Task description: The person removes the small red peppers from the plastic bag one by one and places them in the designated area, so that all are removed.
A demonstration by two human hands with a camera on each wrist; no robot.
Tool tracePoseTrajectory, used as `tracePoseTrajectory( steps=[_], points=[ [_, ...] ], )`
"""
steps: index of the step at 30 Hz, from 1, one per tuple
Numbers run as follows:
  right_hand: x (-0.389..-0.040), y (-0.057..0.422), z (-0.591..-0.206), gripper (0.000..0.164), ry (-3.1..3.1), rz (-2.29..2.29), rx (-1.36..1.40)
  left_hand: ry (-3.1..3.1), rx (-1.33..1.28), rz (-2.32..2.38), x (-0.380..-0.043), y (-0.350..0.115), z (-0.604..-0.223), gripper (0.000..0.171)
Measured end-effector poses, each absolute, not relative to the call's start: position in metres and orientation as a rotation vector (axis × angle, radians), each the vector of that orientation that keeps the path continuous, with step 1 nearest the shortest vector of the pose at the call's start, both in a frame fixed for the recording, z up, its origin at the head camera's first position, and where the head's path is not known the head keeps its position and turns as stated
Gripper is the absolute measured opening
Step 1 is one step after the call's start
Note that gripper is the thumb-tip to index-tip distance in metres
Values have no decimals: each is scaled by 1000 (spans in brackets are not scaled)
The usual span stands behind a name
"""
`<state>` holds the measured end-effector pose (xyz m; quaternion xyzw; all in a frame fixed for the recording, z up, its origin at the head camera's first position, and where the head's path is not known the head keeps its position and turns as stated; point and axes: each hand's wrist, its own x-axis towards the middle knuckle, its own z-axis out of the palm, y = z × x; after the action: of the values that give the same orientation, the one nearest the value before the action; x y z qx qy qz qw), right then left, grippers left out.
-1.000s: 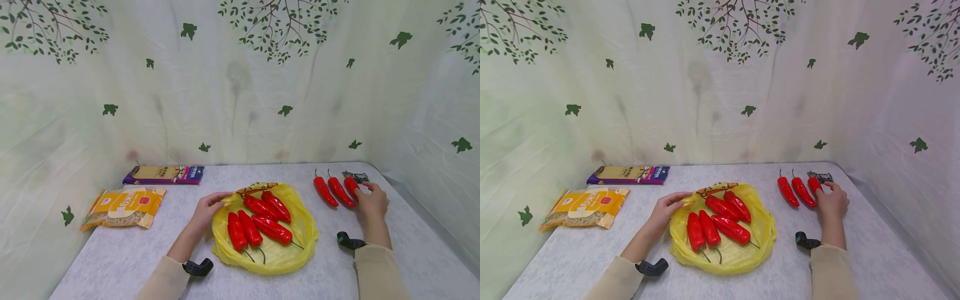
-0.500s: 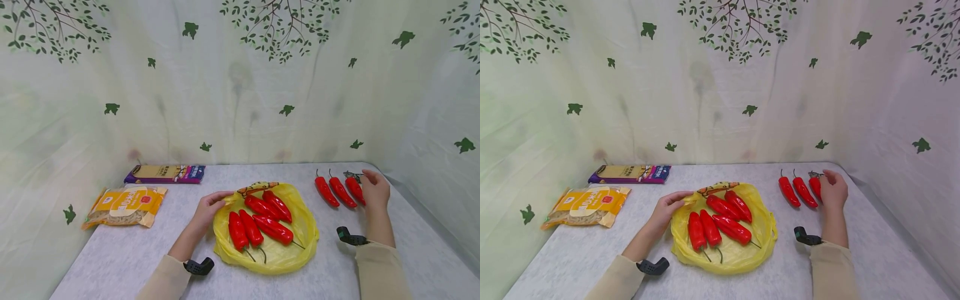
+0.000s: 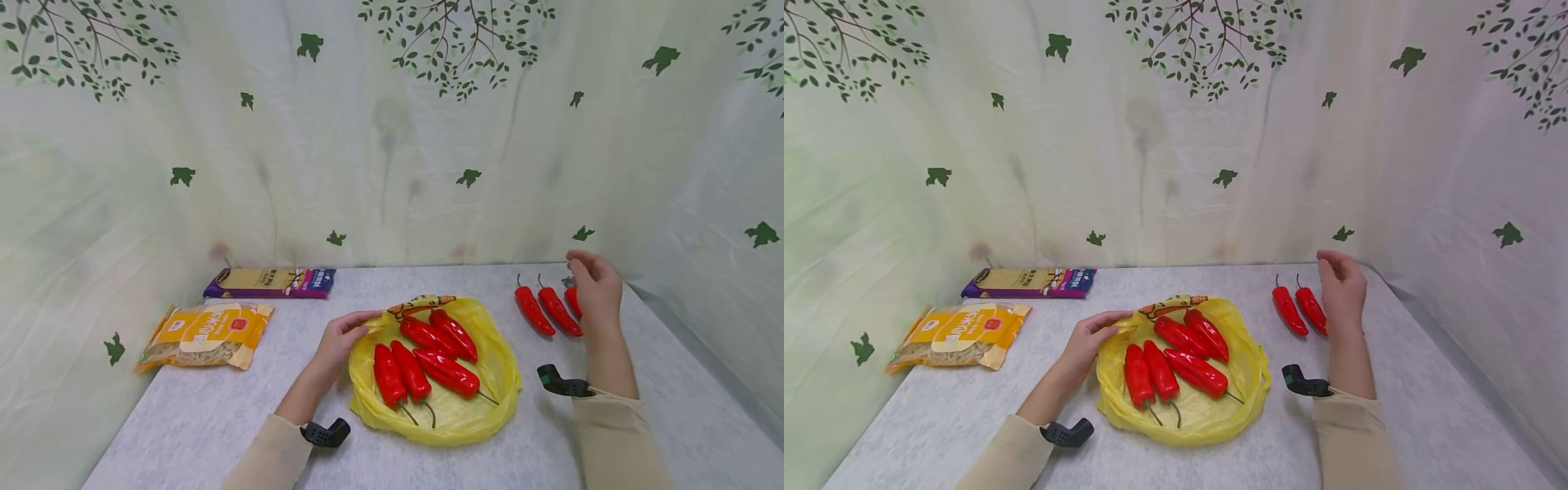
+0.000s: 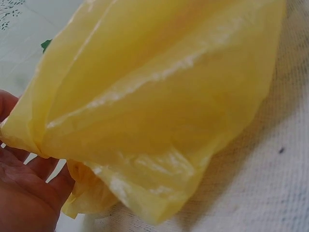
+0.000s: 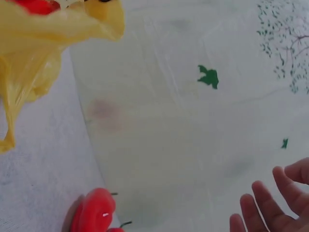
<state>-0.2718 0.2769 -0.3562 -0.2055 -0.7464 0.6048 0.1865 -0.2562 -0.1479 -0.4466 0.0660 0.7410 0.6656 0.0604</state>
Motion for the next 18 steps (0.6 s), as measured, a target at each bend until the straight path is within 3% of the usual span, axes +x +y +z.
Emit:
tracePoseTrajectory(
  steps=[18],
  points=[
    [-246, 234, -331, 46, -2378, 1460, -121, 2227, 201, 2009, -257, -148, -446, 35]
  ],
)
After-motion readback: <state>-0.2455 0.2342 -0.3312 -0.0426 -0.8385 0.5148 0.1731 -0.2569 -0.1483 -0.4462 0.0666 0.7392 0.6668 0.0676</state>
